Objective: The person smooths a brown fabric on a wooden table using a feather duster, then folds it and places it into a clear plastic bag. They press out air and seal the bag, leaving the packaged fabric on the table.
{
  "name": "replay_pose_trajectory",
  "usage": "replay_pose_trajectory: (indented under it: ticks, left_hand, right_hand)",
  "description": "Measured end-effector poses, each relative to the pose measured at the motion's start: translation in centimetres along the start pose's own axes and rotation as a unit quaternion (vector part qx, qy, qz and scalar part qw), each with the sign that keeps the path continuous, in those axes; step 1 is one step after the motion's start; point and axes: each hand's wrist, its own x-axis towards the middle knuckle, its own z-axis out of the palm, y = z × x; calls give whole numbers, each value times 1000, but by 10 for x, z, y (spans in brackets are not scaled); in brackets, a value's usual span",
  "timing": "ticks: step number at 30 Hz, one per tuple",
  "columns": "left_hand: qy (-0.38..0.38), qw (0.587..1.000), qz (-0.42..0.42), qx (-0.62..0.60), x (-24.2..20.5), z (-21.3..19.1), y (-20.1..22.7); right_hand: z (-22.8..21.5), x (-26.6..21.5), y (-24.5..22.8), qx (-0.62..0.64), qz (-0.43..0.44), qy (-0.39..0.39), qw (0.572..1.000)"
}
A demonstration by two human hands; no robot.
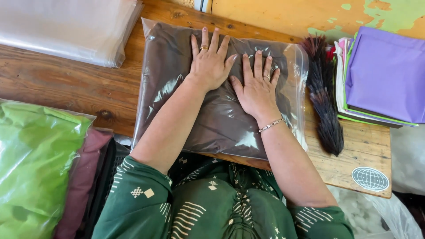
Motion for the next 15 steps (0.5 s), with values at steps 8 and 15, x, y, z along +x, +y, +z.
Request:
replay_pose_trajectory:
  ticks: [8,15]
  left_hand:
    - [-15,1000,-14,14,3,7,3]
    - [21,999,0,32,1,14,2]
  right_hand:
    - [-60,-11,0,31,4,-140,990]
    - [-74,1,8,-51,34,-109,992]
